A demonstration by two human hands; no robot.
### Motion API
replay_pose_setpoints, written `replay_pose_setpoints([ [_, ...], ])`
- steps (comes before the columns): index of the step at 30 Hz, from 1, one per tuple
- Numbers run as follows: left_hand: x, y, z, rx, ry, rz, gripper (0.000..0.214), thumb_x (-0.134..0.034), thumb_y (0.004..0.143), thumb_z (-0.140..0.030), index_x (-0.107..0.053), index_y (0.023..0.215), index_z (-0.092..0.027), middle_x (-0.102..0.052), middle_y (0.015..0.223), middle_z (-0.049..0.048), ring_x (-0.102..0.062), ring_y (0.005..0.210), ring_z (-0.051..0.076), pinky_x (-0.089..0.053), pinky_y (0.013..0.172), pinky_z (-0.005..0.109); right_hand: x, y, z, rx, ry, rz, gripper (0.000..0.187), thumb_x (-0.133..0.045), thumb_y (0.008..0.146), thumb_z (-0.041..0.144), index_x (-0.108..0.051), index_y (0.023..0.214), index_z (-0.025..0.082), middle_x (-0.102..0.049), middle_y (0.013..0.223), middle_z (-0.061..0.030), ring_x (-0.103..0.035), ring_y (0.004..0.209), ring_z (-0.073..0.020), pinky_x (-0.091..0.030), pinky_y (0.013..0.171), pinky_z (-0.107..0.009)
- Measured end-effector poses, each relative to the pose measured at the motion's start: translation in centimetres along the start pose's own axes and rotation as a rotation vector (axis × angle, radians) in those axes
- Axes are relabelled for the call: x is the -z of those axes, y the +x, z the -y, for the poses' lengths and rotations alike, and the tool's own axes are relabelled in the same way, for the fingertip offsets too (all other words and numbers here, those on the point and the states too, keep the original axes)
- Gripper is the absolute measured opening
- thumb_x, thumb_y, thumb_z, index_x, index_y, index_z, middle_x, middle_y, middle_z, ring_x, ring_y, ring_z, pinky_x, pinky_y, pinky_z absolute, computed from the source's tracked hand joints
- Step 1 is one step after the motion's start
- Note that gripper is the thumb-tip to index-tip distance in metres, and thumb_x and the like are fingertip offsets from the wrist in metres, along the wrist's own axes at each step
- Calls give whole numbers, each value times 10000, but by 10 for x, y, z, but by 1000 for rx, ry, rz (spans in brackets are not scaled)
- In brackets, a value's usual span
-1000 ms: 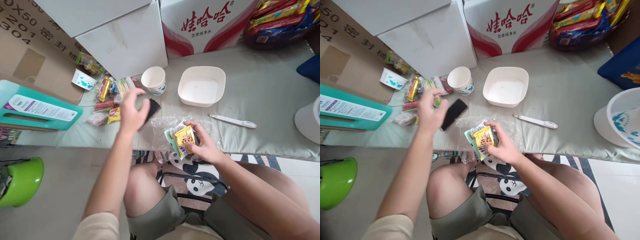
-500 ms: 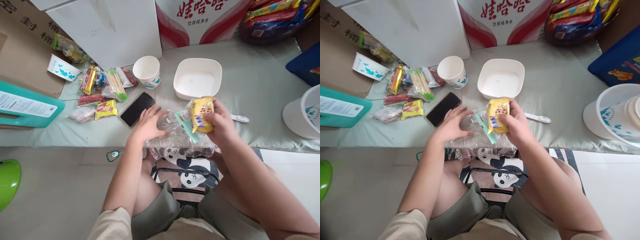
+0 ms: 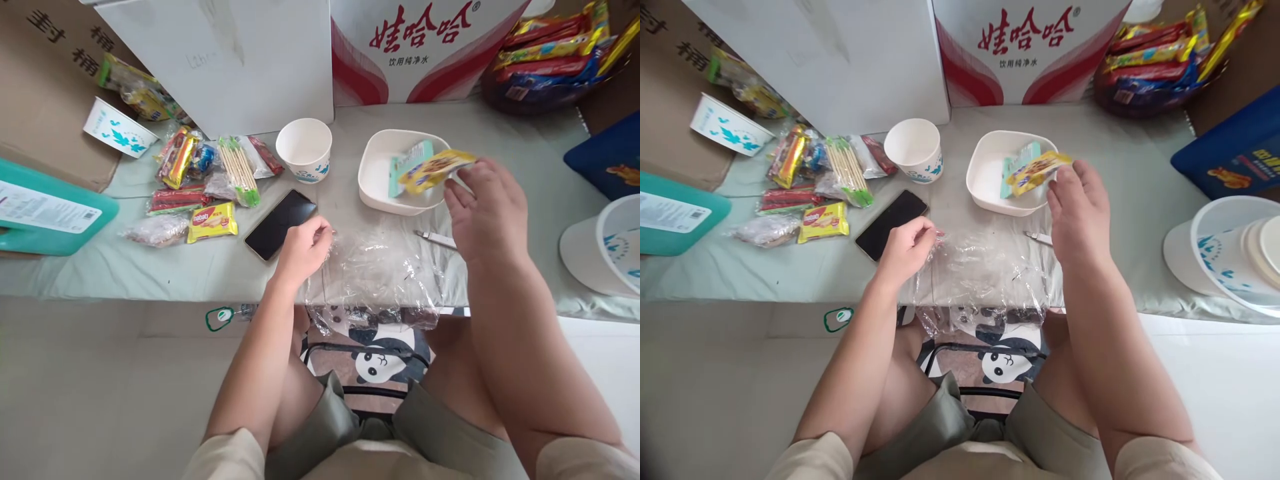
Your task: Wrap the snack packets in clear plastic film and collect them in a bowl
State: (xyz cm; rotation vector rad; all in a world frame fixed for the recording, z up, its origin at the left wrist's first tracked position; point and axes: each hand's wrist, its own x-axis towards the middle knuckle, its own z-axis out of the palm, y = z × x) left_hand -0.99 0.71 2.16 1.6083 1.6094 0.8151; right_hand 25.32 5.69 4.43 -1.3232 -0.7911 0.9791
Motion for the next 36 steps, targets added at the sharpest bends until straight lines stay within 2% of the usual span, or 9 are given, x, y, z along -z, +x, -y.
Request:
replay_pose_setpoints([
  [4, -1, 0, -4, 158, -303, 19, 164, -540, 915, -295, -538, 767, -225, -725, 738, 2, -695, 649, 162, -480, 571, 259, 16, -15, -10, 182, -255, -16, 366, -668, 845, 311, -630, 1194, 207, -670, 1298, -99, -671, 1246, -225, -475, 1182, -487],
  [7, 0, 2, -9, 314, -517, 13, 144, -540, 895, -307, -492, 783, -230, -755, 760, 8, -718, 629, 168, -465, 518, 238, 31, -32, -21, 295, -340, 263, 370, -710, 837, 397, -636, 1158, 230, -709, 1178, -81, -722, 1084, -243, -549, 1062, -509],
  [11, 3, 6, -15, 408, -678, -69, 129, -543, 827, -331, -456, 799, -241, -732, 703, 9, -692, 561, 172, -449, 484, 232, 44, -49, -29, 384, -554, 537, 711, -864, 697, 441, -597, 1325, 243, -710, 1307, -133, -693, 1191, -322, -527, 1076, -554],
  [18, 12, 7, -16, 459, -736, -188, 194, -565, 680, -346, -424, 764, -242, -731, 766, -9, -673, 538, 134, -435, 442, 199, 39, -42, -28, 80, -627, 300, 118, -695, 813, 331, -680, 847, 219, -616, 587, 17, -559, 527, -149, -462, 559, -306],
  [24, 35, 4, 3, 411, -591, -301, 162, -654, 641, -332, -538, 607, -224, -421, 436, -57, -280, 350, 56, -105, 346, 187, 38, -33, -10, -164, -285, 258, 131, -745, 787, 325, -670, 790, 218, -429, 468, 71, -343, 367, -84, -245, 373, -241],
  [27, 51, 3, 15, 270, -488, -383, 287, -655, 753, -486, -599, 645, -227, -481, 479, -27, -304, 387, 69, -172, 372, 209, 43, -31, -9, -227, -244, 287, 106, -744, 774, 291, -670, 753, 219, -378, 426, 73, -280, 367, -76, -194, 377, -239],
  [30, 65, -3, 12, -82, -176, -214, 476, -740, 748, -647, -731, 979, -231, -768, 1039, 82, -707, 896, 183, -568, 764, 283, 46, -30, -12, -218, -268, 302, 70, -742, 744, 259, -692, 741, 209, -381, 416, 65, -297, 383, -79, -185, 382, -236],
  [32, 66, -10, -1, -217, 138, 67, 812, -865, 638, -672, -677, 1309, -254, -595, 1537, 105, -531, 1448, 338, -460, 1190, 454, 47, -30, -14, -211, -286, 316, 67, -744, 733, 255, -707, 742, 201, -389, 429, 63, -315, 396, -77, -184, 386, -232],
  [36, 37, -21, -30, -84, 457, 467, 1130, -960, 619, -441, -420, 1609, -359, -244, 1781, 82, -212, 1651, 396, -304, 1318, 563, 43, -31, -17, -204, -341, 338, 78, -727, 770, 262, -704, 741, 193, -408, 461, 56, -328, 412, -76, -202, 402, -240],
])
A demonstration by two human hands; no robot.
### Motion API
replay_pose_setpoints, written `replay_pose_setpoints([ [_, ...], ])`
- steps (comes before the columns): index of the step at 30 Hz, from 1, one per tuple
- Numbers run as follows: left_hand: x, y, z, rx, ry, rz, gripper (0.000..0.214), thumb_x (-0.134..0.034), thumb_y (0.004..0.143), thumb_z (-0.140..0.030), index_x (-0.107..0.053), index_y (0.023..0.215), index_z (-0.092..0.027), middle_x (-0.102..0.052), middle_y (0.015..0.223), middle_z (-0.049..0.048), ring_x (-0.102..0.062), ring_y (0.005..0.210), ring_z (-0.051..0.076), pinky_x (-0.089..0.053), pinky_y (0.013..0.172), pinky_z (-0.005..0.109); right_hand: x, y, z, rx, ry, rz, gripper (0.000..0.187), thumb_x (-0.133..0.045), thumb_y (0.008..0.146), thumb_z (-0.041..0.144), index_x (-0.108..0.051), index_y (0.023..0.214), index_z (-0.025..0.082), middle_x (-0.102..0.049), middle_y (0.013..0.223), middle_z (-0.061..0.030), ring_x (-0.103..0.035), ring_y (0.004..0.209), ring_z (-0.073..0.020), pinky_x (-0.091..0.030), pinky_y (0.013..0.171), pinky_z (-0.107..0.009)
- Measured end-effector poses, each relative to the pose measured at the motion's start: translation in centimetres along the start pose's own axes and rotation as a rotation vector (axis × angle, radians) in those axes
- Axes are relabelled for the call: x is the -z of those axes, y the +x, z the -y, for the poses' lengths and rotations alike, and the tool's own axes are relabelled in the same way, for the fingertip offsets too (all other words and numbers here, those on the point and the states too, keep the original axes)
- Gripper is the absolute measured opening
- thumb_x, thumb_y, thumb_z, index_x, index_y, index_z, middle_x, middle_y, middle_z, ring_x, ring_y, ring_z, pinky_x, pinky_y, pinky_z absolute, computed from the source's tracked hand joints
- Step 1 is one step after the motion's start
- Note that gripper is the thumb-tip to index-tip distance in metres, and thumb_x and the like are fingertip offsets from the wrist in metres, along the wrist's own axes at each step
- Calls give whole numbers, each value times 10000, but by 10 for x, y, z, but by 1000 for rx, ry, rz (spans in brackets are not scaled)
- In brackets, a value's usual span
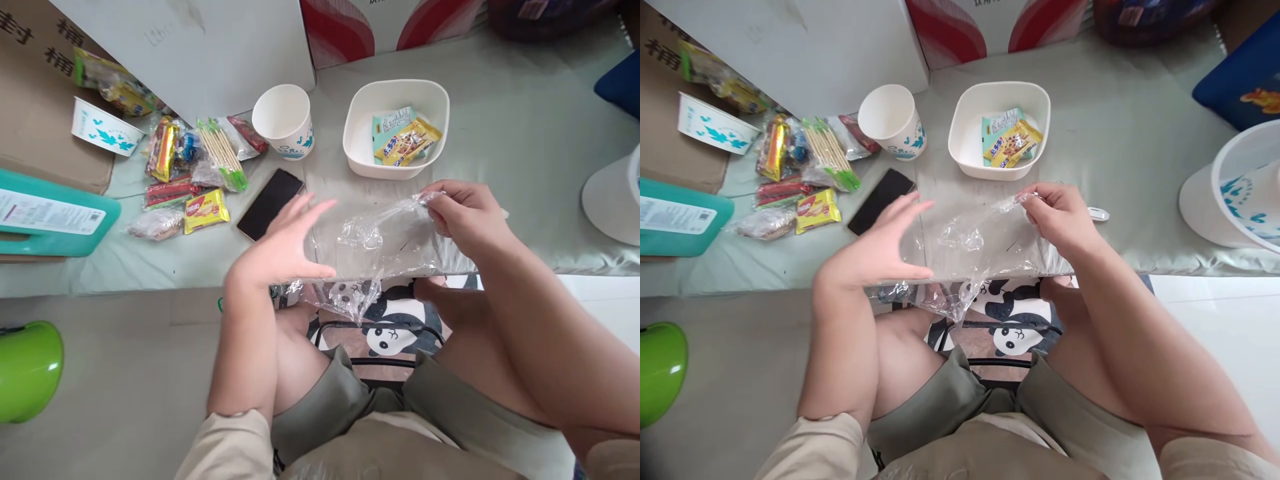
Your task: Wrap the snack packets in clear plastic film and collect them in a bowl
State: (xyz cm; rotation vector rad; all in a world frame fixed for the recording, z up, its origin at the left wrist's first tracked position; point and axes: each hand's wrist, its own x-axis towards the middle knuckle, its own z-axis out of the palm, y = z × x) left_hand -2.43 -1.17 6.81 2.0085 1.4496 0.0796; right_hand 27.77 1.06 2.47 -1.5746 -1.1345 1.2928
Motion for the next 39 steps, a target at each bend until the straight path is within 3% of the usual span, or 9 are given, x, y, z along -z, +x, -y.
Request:
replay_pose_setpoints([
  [3, -23, 17, -11, -14, 16, 66, 883, -855, 757, -229, -510, 1561, -349, -261, 1779, 76, -276, 1637, 357, -351, 1303, 514, -2, 1, 1, 9, -66, -10, 58, -710, 794, 235, -713, 751, 196, -415, 485, 53, -332, 437, -79, -226, 437, -253],
  [7, -38, 34, 5, -140, -188, -220, 272, -559, 1005, -298, -782, 1125, -198, -736, 1338, 108, -699, 1236, 252, -537, 1109, 413, 1, 2, -1, 134, -184, -17, 46, -718, 798, 230, -758, 809, 209, -518, 587, 31, -392, 521, -93, -304, 520, -269],
  [13, -34, 33, 14, 25, -857, -458, 517, -577, 927, -702, -734, 944, -210, -784, 922, 83, -750, 729, 190, -508, 520, 235, 1, 2, -14, 253, -81, -99, 363, -832, 735, 281, -702, 1073, 259, -651, 943, -9, -540, 665, -117, -468, 635, -300],
  [17, -30, 34, 9, 132, -1052, -603, 570, -545, 902, -777, -711, 916, -232, -771, 867, 68, -747, 688, 185, -427, 451, 212, -8, -2, -25, 199, 222, -39, 568, -845, 742, 337, -561, 1233, 304, -661, 1110, -35, -695, 974, -193, -590, 833, -341],
  [22, -21, 31, 6, 157, -1199, -600, 581, -527, 879, -801, -688, 906, -243, -782, 881, 81, -739, 640, 194, -303, 368, 236, -19, -7, -29, 9, 221, 96, 818, -872, 682, 345, -454, 1384, 296, -715, 1064, -33, -671, 799, -172, -559, 657, -320],
  [28, -13, 20, -2, 71, -1261, -509, 509, -591, 829, -751, -644, 854, -246, -773, 787, 64, -661, 479, 171, -142, 345, 239, -28, -8, -22, -83, 235, 285, 357, -829, 720, 386, -665, 984, 211, -527, 674, 44, -409, 539, -91, -355, 524, -278],
  [31, -13, 21, -2, 77, -1279, -538, 482, -580, 839, -727, -627, 857, -248, -758, 755, 53, -627, 434, 160, -128, 350, 241, -28, -5, -19, 21, 358, 170, 245, -798, 695, 364, -599, 744, 230, -562, 707, 16, -520, 643, -117, -441, 606, -276],
  [35, -15, 27, 3, 204, -1248, -596, 536, -475, 904, -762, -634, 927, -251, -752, 781, 55, -689, 517, 175, -114, 372, 233, -26, -4, -15, 82, 506, 36, 352, -711, 761, 550, -496, 793, 273, -673, 870, -17, -699, 930, -214, -576, 797, -360],
  [39, -16, 31, 3, 233, -1273, -575, 543, -481, 911, -774, -623, 937, -251, -751, 775, 44, -653, 486, 145, -105, 364, 244, -32, -12, -13, -44, 407, 217, 400, -777, 735, 548, -566, 922, 266, -703, 892, -25, -715, 804, -199, -596, 744, -371],
])
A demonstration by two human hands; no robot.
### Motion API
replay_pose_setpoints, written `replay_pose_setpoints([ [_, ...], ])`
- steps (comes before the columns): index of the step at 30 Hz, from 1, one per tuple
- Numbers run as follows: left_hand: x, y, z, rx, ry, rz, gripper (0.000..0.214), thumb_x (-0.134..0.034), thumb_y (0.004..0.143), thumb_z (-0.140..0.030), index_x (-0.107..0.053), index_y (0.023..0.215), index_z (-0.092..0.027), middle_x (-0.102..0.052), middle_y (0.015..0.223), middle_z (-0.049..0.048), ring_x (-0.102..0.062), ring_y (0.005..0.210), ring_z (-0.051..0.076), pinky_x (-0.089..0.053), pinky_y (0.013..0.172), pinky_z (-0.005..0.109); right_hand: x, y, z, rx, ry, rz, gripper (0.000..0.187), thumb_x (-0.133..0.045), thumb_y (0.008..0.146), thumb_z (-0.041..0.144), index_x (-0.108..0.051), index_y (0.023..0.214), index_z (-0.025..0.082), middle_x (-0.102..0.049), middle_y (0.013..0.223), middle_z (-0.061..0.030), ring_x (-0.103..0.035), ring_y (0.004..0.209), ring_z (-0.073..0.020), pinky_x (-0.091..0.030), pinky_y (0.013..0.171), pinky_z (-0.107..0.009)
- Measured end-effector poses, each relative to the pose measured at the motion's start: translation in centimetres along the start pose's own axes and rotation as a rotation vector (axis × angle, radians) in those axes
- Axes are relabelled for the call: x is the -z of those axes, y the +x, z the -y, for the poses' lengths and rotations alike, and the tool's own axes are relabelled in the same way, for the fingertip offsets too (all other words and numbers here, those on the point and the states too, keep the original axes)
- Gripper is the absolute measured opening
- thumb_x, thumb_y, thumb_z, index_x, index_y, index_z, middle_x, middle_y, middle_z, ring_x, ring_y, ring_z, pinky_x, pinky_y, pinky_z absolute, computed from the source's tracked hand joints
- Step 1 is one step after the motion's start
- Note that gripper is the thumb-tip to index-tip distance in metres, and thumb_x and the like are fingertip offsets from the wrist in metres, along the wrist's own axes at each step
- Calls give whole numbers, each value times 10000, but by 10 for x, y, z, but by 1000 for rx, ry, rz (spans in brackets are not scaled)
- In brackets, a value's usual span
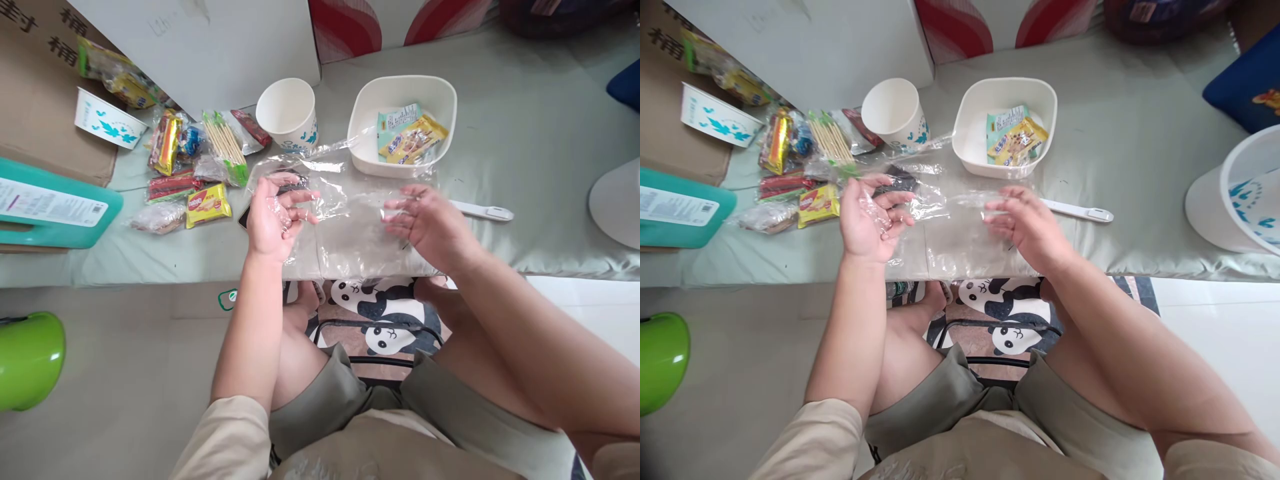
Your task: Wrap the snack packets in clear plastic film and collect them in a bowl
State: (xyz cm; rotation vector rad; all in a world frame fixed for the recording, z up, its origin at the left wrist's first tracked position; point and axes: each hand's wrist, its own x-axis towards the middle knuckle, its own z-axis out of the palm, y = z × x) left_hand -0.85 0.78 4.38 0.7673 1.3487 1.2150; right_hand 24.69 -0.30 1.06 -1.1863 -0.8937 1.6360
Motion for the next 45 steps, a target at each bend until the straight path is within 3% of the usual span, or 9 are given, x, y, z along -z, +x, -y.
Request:
replay_pose_setpoints([
  [3, 1, 1, 2, -82, -2, -17, 541, -545, 890, -778, -632, 893, -245, -749, 748, 42, -656, 503, 143, -109, 359, 256, -3, -1, -4, 16, -114, -32, 301, -832, 708, 351, -609, 865, 222, -633, 721, 24, -590, 556, -105, -505, 555, -268],
  [8, 9, 9, 11, -297, 18, -151, 520, -670, 848, -741, -625, 766, -230, -686, 612, 13, -613, 446, 120, -175, 361, 247, 8, 6, -5, 354, -179, -284, 116, -696, 778, 227, -624, 868, 226, -599, 636, 76, -541, 439, -72, -445, 436, -213],
  [12, 16, 17, 17, -371, 5, -173, 394, -693, 890, -598, -635, 769, -228, -688, 616, 3, -612, 452, 114, -335, 388, 231, 14, 8, -5, 513, -256, -364, 109, -614, 802, 191, -661, 896, 218, -628, 687, 81, -541, 391, -57, -438, 393, -206],
  [17, 21, 23, 22, -454, 15, -122, 101, -688, 842, -303, -634, 798, -229, -756, 762, -11, -733, 664, 131, -586, 680, 249, 22, 12, -11, 594, -295, -447, 197, -589, 795, 154, -731, 917, 216, -747, 891, 12, -769, 753, -124, -558, 586, -227],
  [21, 22, 24, 24, -466, 11, -35, 111, -721, 777, -236, -633, 846, -232, -778, 847, -3, -767, 796, 154, -612, 799, 288, 24, 13, -13, 577, -250, -338, 240, -663, 725, 125, -745, 932, 215, -792, 967, -8, -771, 983, -157, -594, 883, -310],
  [26, 23, 25, 27, -457, 28, -25, 155, -753, 741, -193, -614, 800, -228, -751, 794, -22, -746, 748, 127, -602, 747, 259, 18, 10, -9, 542, -284, -358, 117, -678, 745, 140, -710, 838, 202, -770, 831, -7, -746, 792, -144, -584, 794, -312],
  [36, 33, 25, 24, -525, -76, 113, 293, -907, 615, -147, -622, 597, -213, -747, 806, -34, -754, 803, 121, -621, 836, 274, 35, 0, -2, 805, -621, -449, 173, -610, 712, 101, -681, 601, 213, -711, 862, -31, -702, 866, -188, -517, 840, -392],
  [40, 35, 28, 32, -496, -71, 114, 287, -923, 625, -159, -642, 602, -214, -749, 844, -27, -749, 806, 118, -619, 837, 276, 43, -1, -3, 703, -551, -489, 126, -633, 703, 137, -695, 785, 210, -695, 844, -23, -673, 825, -168, -493, 797, -359],
  [45, 36, 31, 40, -464, -90, 151, 380, -946, 653, -221, -570, 602, -195, -743, 903, -11, -746, 846, 136, -607, 848, 294, 40, -6, -3, 651, -453, -385, 333, -744, 691, 270, -595, 988, 238, -612, 917, -10, -616, 843, -145, -485, 687, -281],
])
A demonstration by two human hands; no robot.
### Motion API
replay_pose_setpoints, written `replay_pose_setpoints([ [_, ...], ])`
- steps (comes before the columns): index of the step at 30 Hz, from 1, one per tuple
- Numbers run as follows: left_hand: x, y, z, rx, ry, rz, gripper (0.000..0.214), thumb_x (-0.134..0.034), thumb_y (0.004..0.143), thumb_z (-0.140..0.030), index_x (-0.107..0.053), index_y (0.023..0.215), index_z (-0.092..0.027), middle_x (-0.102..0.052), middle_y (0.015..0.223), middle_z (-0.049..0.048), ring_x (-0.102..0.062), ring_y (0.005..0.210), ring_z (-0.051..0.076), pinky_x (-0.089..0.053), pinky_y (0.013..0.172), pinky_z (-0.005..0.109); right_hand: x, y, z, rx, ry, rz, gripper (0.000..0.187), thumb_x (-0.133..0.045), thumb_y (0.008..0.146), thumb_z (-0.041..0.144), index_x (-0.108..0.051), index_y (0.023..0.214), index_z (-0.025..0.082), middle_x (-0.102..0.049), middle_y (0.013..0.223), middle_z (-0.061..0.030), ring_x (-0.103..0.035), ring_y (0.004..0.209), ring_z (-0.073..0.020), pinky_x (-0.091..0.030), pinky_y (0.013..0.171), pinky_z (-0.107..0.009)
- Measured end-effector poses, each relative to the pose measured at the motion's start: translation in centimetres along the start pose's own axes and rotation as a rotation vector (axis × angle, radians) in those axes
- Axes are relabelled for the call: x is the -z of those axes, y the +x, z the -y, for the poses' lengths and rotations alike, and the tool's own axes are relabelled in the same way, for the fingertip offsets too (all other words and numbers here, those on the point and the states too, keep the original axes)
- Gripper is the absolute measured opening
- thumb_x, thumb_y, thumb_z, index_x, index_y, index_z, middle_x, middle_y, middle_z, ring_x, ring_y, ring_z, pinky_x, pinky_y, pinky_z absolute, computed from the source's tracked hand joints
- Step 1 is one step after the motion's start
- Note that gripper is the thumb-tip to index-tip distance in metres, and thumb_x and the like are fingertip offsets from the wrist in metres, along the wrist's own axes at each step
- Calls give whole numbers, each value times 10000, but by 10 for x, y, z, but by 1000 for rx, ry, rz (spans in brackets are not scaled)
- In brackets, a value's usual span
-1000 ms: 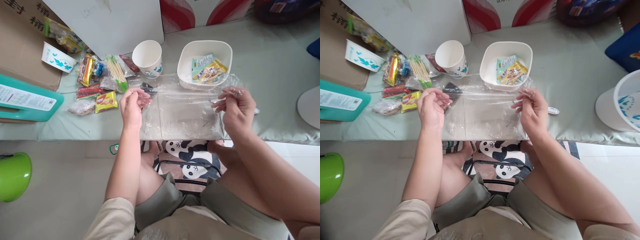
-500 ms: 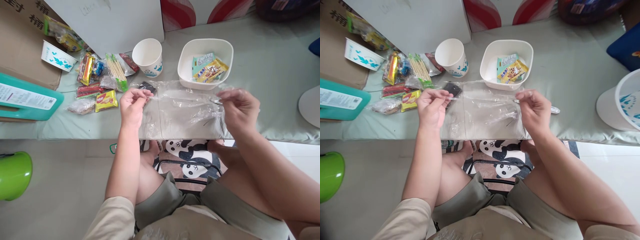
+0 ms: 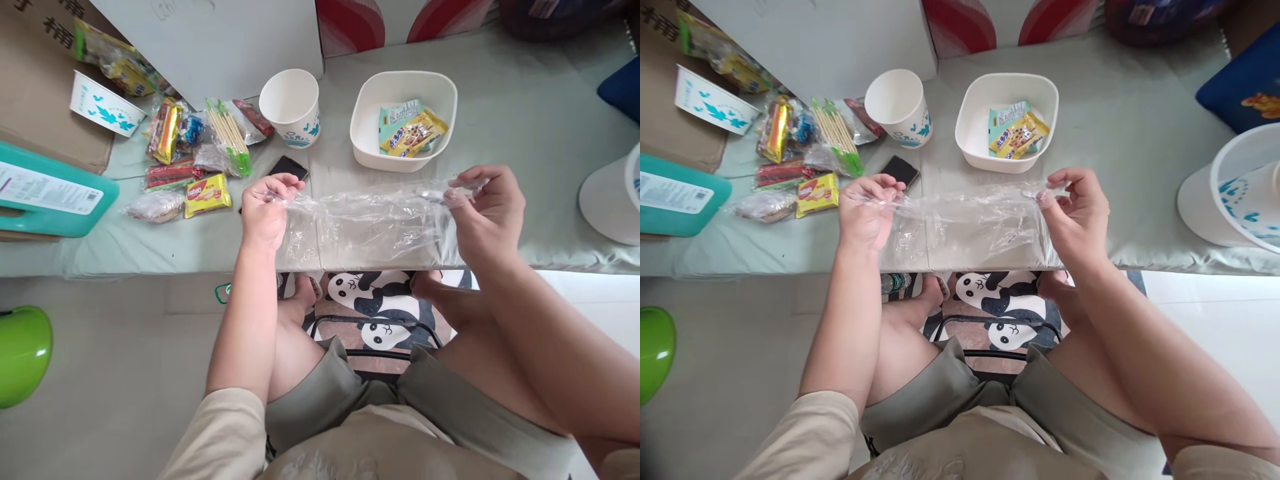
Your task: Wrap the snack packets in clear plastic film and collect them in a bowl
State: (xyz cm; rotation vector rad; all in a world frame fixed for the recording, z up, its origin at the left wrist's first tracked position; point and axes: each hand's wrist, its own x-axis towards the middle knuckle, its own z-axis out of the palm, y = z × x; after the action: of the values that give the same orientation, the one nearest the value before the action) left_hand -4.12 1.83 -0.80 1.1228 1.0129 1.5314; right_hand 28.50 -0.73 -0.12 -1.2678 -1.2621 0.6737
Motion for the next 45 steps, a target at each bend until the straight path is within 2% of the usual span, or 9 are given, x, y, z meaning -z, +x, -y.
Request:
replay_pose_setpoints([
  [8, 5, 4, 4, -23, -3, -87, 477, -935, 705, -349, -481, 688, -202, -704, 992, -14, -743, 997, 185, -582, 873, 322, -3, -28, -9, -397, -30, 225, 1109, -924, 570, 311, -324, 1501, 368, -521, 1192, -40, -657, 756, -143, -603, 576, -317],
  [13, 1, 6, 1, -32, 50, -147, 526, -933, 684, -431, -456, 684, -209, -722, 1038, -12, -727, 1052, 199, -578, 902, 344, -4, -40, -19, -362, 134, 440, 1106, -831, 679, 176, -257, 1588, 435, -636, 1065, 14, -631, 569, -109, -543, 447, -252],
  [18, 4, 10, -12, -67, 82, -203, 473, -863, 755, -390, -430, 685, -215, -736, 1074, -27, -706, 1107, 186, -572, 964, 364, 13, -27, -17, -344, 9, 428, 1065, -742, 669, 59, -328, 1600, 367, -706, 989, 23, -582, 521, -77, -466, 411, -192],
  [24, 9, 8, -21, -3, 41, -219, 438, -876, 693, -302, -445, 692, -228, -750, 1079, -53, -733, 1080, 195, -602, 917, 373, 30, -9, -9, -547, -36, 558, 985, -792, 700, 115, -389, 1584, 276, -776, 1031, -38, -728, 740, -171, -627, 613, -294],
  [31, 10, 5, -18, 284, 59, -133, 362, -880, 723, -483, -664, 967, -325, -786, 1191, 33, -774, 1086, 239, -643, 792, 332, 4, -9, 6, -421, 209, 393, 712, -741, 834, 229, -484, 1494, 300, -706, 747, 55, -706, 621, -169, -638, 678, -362],
  [35, 7, -7, -22, 551, 57, 123, 622, -667, 824, -780, -749, 1006, -191, -818, 1028, 199, -817, 922, 303, -661, 682, 353, 8, -4, 5, -348, 261, 180, 561, -709, 853, 277, -535, 1383, 328, -687, 763, 71, -640, 529, -118, -571, 562, -288],
  [38, 1, -22, -33, 680, 130, 405, 610, -769, 773, -735, -799, 943, -149, -818, 861, 201, -819, 777, 295, -658, 634, 336, 14, 3, 2, -361, 286, 71, 494, -733, 826, 261, -570, 1286, 338, -695, 768, 66, -596, 491, -105, -501, 492, -262],
  [41, -6, -34, -48, 671, 216, 589, 406, -881, 748, -565, -819, 803, -168, -803, 738, 148, -789, 649, 246, -638, 576, 302, 17, 8, 5, -422, 288, -14, 462, -745, 812, 216, -579, 1227, 332, -711, 763, 54, -563, 467, -100, -482, 481, -260],
  [45, -14, -34, -67, 428, 147, 419, 375, -881, 739, -576, -798, 666, -217, -746, 597, 83, -704, 485, 189, -582, 464, 272, 24, 3, 18, -513, 276, 85, 621, -710, 876, 349, -458, 1442, 317, -761, 819, 10, -683, 562, -169, -583, 560, -331],
])
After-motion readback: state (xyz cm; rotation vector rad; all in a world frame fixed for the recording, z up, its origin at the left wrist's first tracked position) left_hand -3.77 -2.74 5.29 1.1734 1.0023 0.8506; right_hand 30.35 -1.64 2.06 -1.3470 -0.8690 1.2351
